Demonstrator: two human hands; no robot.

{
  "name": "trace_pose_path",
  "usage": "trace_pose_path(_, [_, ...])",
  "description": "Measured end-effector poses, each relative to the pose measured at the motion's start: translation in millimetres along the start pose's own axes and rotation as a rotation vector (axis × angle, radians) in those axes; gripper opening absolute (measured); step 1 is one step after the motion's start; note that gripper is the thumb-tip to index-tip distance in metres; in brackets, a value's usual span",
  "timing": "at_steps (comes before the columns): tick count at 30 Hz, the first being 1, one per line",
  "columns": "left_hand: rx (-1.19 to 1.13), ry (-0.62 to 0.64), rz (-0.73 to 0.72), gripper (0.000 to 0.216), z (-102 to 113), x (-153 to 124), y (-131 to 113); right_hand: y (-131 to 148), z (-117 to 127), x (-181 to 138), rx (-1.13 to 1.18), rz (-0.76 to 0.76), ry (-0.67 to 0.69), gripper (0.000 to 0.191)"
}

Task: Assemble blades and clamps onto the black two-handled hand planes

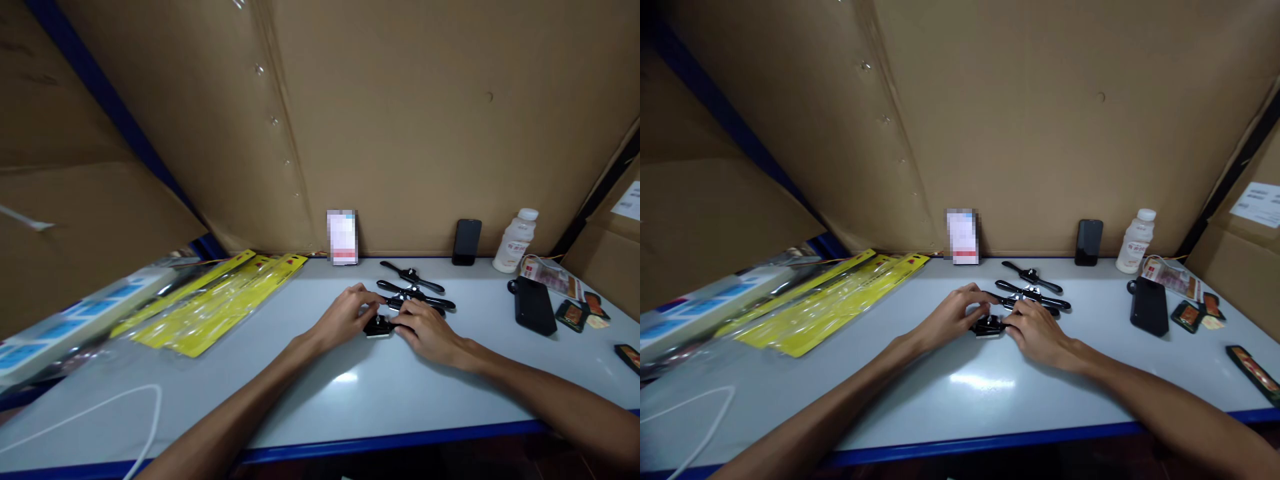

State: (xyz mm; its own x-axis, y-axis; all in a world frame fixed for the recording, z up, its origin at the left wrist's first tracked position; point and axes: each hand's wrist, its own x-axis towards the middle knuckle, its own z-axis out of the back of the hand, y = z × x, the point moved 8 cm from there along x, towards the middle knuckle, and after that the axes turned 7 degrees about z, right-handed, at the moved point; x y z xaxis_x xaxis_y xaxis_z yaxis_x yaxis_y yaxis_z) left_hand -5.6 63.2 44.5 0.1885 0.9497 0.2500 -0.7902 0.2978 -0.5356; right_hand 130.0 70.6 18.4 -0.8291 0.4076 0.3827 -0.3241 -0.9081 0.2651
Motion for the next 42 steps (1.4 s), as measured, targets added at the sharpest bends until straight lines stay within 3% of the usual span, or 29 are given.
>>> trace_pose_path(5, [-0.109,0.08,-0.081,0.024,-6,-1,-12,0,-1,0,-0.001,-0.004,0.004,0.02])
trace_pose_path(8, [-0.104,0.076,-0.058,0.024,-3,-1,-12,0,0,1,-0.006,0.002,0.0,0.02])
trace_pose_path(12, [0.074,0.002,0.004,0.025,5,0,1,-1,0,0,-0.017,-0.011,0.015,0.019])
trace_pose_path(18, [0.303,0.189,-0.163,0.024,-8,-7,1,-3,2,-1,-0.089,-0.051,0.07,0.023])
trace_pose_path(26, [0.475,0.255,-0.162,0.016,-10,-10,-4,-3,-1,-2,-0.112,-0.049,0.079,0.035])
trace_pose_path(32, [0.413,0.246,-0.149,0.027,-11,-11,-1,-3,0,-1,-0.096,-0.041,0.083,0.033])
trace_pose_path(42, [0.386,0.232,-0.189,0.02,-12,-12,-6,-4,2,-1,-0.072,-0.056,0.077,0.029])
